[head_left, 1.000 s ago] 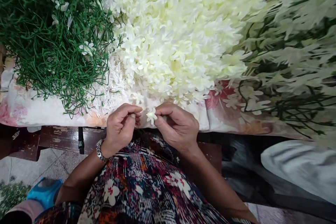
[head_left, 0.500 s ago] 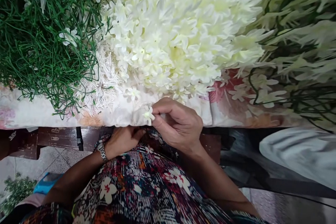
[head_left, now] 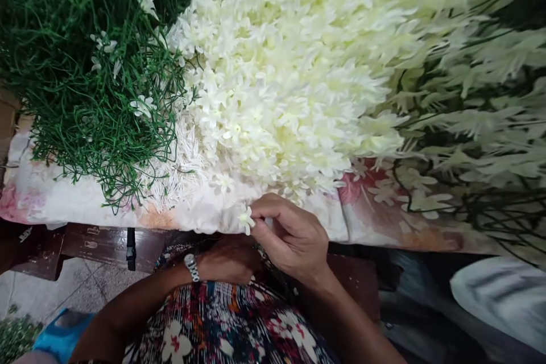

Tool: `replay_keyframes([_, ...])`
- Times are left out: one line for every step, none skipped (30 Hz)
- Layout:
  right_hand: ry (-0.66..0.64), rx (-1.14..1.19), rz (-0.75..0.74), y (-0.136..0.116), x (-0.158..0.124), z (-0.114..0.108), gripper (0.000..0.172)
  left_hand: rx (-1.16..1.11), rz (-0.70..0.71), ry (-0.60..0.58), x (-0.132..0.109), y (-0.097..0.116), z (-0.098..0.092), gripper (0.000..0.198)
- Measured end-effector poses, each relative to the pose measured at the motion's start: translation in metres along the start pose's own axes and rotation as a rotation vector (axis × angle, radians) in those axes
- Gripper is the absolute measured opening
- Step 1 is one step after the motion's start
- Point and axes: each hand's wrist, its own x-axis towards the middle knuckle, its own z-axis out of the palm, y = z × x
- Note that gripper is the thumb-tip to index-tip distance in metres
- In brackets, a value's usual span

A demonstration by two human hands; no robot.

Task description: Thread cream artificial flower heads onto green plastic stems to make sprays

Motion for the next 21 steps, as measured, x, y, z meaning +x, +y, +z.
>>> replay_keyframes([0.0, -0.004, 0.002, 0.0, 0.0, 0.0, 0.015, -0.002, 0.043, -0.026, -0.007, 0.001, -0.007, 0.011])
replay_keyframes([0.003, -0.006, 0.003, 0.001, 0.0, 0.0, 0.014, -0.01, 0.073, -0.045, -0.016, 0.001, -0.015, 0.011])
replay_keyframes([0.006, -0.005, 0.003, 0.001, -0.001, 0.0, 0.014, -0.022, 0.082, -0.061, -0.025, 0.001, -0.023, 0.014])
replay_keyframes([0.005, -0.001, 0.004, 0.001, -0.001, 0.0, 0.013, -0.059, 0.071, -0.096, -0.036, 0.001, -0.031, 0.019])
replay_keyframes([0.002, 0.005, 0.006, 0.002, -0.002, 0.001, 0.013, -0.107, 0.044, -0.079, -0.049, 0.002, -0.039, 0.022])
replay_keyframes([-0.001, 0.011, 0.007, 0.002, -0.002, 0.001, 0.012, -0.152, 0.003, -0.045, -0.062, 0.004, -0.045, 0.023])
replay_keyframes([-0.002, 0.016, 0.009, 0.003, -0.002, 0.001, 0.011, -0.195, -0.033, -0.024, -0.074, 0.007, -0.051, 0.024])
replay_keyframes([-0.003, 0.018, 0.011, 0.003, -0.003, 0.001, 0.01, -0.234, -0.083, 0.015, -0.086, 0.013, -0.055, 0.026])
replay_keyframes([-0.001, 0.02, 0.014, 0.004, -0.003, 0.002, 0.01, -0.274, -0.122, 0.079, -0.096, 0.02, -0.059, 0.026])
replay_keyframes([0.003, 0.026, 0.018, 0.004, -0.003, 0.002, 0.01, -0.322, -0.177, 0.147, -0.103, 0.028, -0.063, 0.026])
replay_keyframes([0.007, 0.033, 0.024, 0.004, -0.003, 0.002, 0.01, -0.388, -0.213, 0.25, -0.107, 0.036, -0.066, 0.026])
replay_keyframes([0.011, 0.042, 0.03, 0.004, -0.004, 0.002, 0.009, -0.449, -0.232, 0.315, -0.107, 0.044, -0.068, 0.026])
replay_keyframes([0.015, 0.051, 0.034, 0.003, -0.004, 0.002, 0.009, -0.492, -0.24, 0.378, -0.103, 0.05, -0.071, 0.026])
replay_keyframes([0.02, 0.059, 0.035, 0.002, -0.004, 0.001, 0.01, -0.534, -0.256, 0.417, -0.097, 0.054, -0.073, 0.027])
replay_keyframes([0.024, 0.065, 0.034, 0.0, -0.004, 0.0, 0.01, -0.566, -0.256, 0.469, -0.088, 0.056, -0.074, 0.025])
replay_keyframes([0.026, 0.069, 0.032, -0.002, -0.004, -0.002, 0.011, -0.585, -0.219, 0.533, -0.079, 0.056, -0.075, 0.023])
replay_keyframes([0.027, 0.07, 0.026, -0.005, -0.004, -0.003, 0.012, -0.606, -0.177, 0.565, -0.069, 0.055, -0.075, 0.021])
replay_keyframes([0.027, 0.068, 0.017, -0.007, -0.004, -0.005, 0.012, -0.634, -0.167, 0.577, -0.061, 0.052, -0.075, 0.02])
replay_keyframes([0.027, 0.061, 0.005, -0.009, -0.004, -0.007, 0.013, -0.678, -0.154, 0.592, -0.054, 0.048, -0.073, 0.02])
replay_keyframes([0.029, 0.049, -0.008, -0.011, -0.004, -0.009, 0.013, -0.739, -0.143, 0.613, -0.049, 0.045, -0.072, 0.019])
replay_keyframes([0.029, 0.035, -0.021, -0.013, -0.004, -0.011, 0.013, -0.807, -0.135, 0.639, -0.045, 0.042, -0.07, 0.018])
